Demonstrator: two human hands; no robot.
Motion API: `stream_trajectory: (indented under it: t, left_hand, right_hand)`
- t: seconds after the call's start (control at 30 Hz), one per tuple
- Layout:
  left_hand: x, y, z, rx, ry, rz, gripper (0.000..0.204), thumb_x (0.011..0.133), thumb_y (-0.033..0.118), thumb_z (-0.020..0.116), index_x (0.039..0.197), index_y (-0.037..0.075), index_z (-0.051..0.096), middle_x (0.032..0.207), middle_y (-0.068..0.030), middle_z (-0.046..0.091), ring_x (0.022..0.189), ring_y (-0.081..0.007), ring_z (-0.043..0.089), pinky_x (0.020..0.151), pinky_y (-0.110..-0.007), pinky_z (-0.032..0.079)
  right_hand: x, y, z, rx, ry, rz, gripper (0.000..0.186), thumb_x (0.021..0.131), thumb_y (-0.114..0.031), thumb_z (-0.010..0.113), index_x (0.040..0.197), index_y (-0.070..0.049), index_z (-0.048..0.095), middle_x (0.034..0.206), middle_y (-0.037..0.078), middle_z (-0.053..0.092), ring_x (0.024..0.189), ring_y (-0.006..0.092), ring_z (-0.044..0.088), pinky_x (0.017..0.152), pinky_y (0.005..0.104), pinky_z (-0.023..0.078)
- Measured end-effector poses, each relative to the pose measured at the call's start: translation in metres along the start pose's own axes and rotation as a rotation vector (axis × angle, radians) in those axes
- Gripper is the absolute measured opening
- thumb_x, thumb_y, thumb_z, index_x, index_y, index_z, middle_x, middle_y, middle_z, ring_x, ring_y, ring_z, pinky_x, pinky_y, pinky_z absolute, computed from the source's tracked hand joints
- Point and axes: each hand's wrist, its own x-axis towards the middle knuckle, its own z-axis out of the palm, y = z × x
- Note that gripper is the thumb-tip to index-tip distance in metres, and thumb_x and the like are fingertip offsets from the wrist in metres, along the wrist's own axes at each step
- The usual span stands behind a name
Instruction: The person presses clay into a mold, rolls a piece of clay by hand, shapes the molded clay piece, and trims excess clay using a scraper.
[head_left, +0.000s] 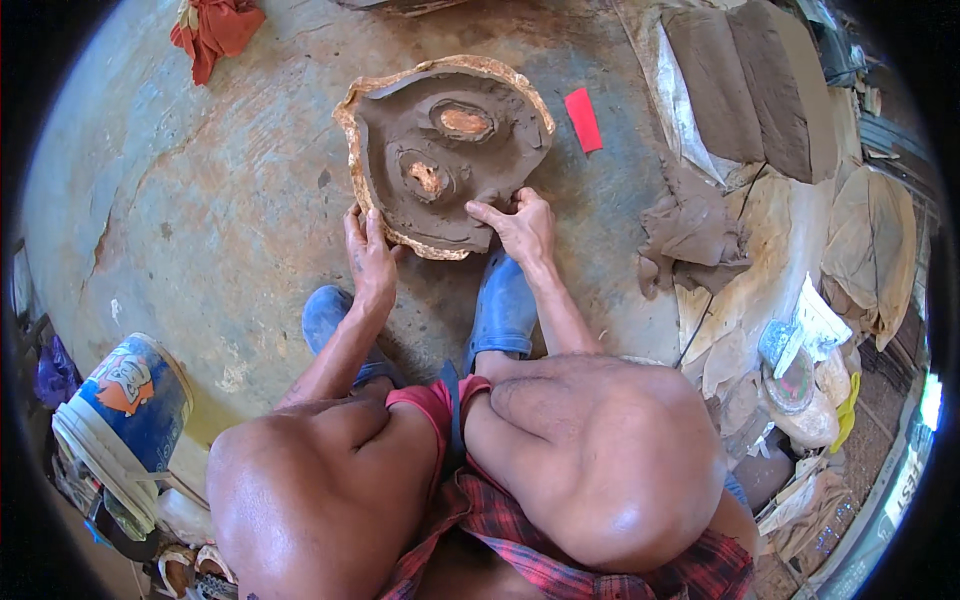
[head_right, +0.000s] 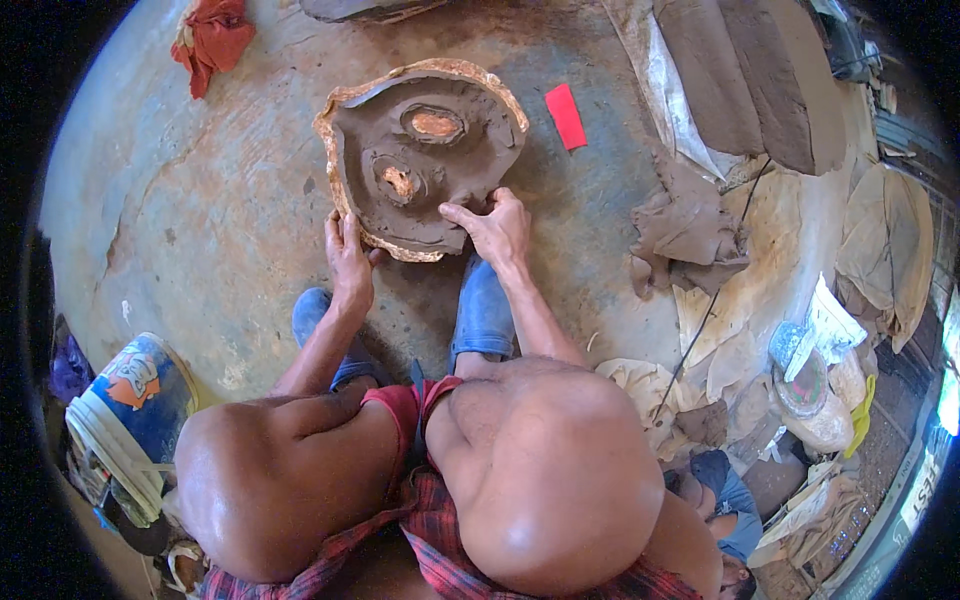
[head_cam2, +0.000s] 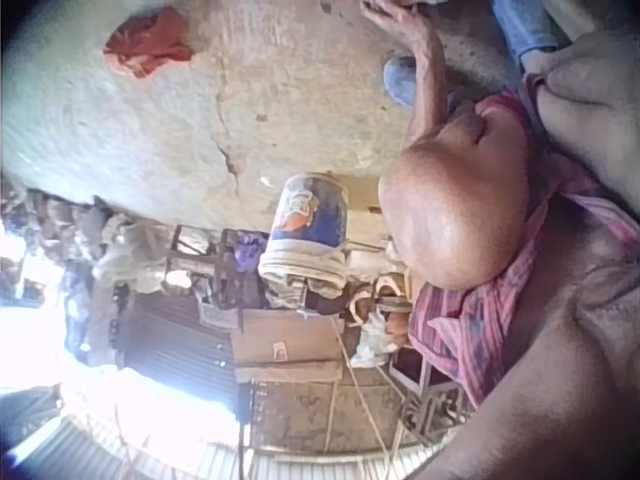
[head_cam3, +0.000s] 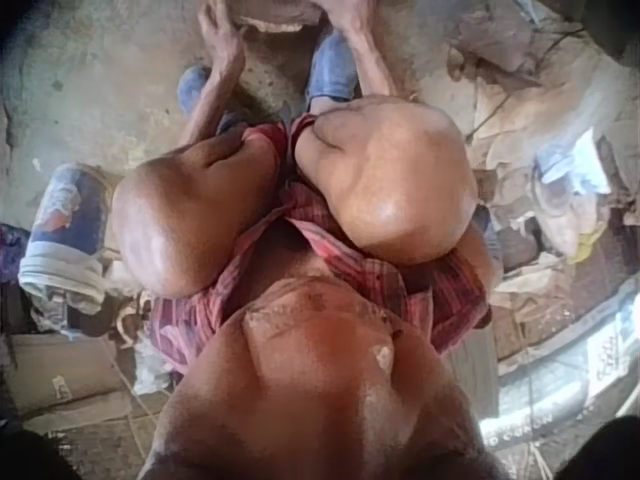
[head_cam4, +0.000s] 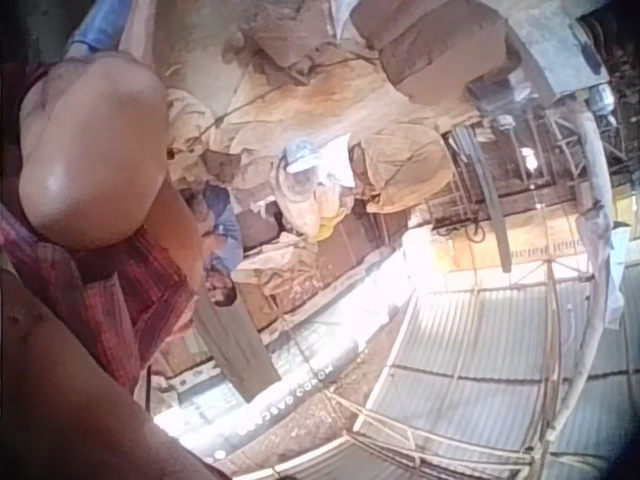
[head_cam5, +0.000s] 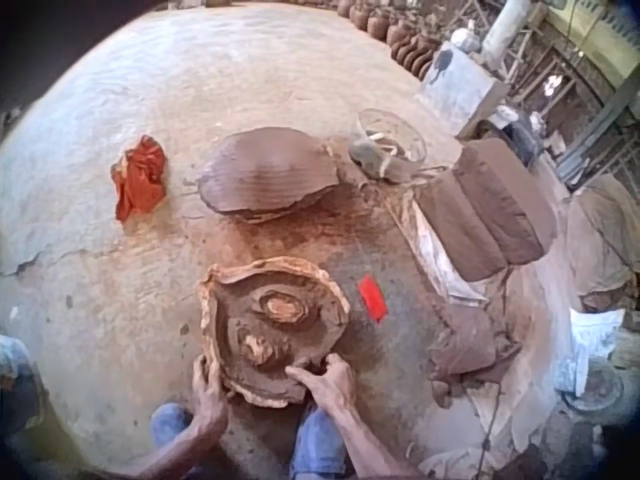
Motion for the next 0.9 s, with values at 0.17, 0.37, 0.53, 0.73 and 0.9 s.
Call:
stream_trajectory:
  t: [0.17,0.37,0.53,0.73,0.9]
  left_hand:
    - [0.001,0.001,0.003,-0.016,-0.039,-0.023,0.044,0.113,0.033,0.047,0.151,0.012,0.040,0.142,-0.0105,0.054,0.122,-0.0243,0.060,0.087,-0.045,0.062]
    - [0.007,-0.008,-0.011,-0.019,-0.041,0.017,0.045,0.111,0.041,0.051,0.148,0.017,0.041,0.134,-0.0029,0.061,0.116,-0.0180,0.063,0.082,-0.040,0.056]
    - [0.004,-0.006,-0.005,0.024,-0.052,-0.019,0.043,0.111,0.041,0.052,0.146,0.018,0.041,0.132,-0.0029,0.062,0.114,-0.0165,0.064,0.080,-0.039,0.055]
    - [0.009,-0.004,-0.011,0.050,-0.055,0.007,0.044,0.113,0.035,0.048,0.149,0.012,0.039,0.135,-0.0100,0.059,0.116,-0.0221,0.064,0.081,-0.039,0.062]
    - [0.008,-0.006,-0.008,0.011,-0.081,0.009,0.043,0.113,0.035,0.048,0.148,0.012,0.039,0.135,-0.0102,0.060,0.113,-0.0216,0.065,0.080,-0.039,0.062]
  right_hand:
    - [0.004,0.013,-0.005,-0.034,0.048,-0.024,0.069,0.066,-0.046,0.097,0.107,0.004,0.074,0.102,0.018,0.079,0.095,0.0273,0.076,0.088,0.0390,0.058]
    - [0.004,-0.018,-0.013,-0.156,-0.010,0.062,0.063,0.067,-0.051,0.096,0.099,0.001,0.078,0.092,0.014,0.080,0.081,0.0243,0.076,0.079,0.0398,0.058]
    - [0.010,0.005,-0.011,-0.044,0.091,-0.039,0.061,0.067,-0.054,0.095,0.091,0.001,0.079,0.084,0.014,0.079,0.075,0.0245,0.075,0.075,0.0399,0.058]
    - [0.016,-0.004,-0.010,-0.072,0.107,-0.043,0.069,0.066,-0.062,0.094,0.085,0.002,0.077,0.080,0.016,0.077,0.074,0.0279,0.075,0.074,0.0419,0.057]
    - [0.024,0.011,-0.012,-0.072,0.159,-0.012,0.072,0.066,-0.066,0.091,0.082,0.002,0.075,0.078,0.018,0.076,0.073,0.0310,0.074,0.072,0.0444,0.056]
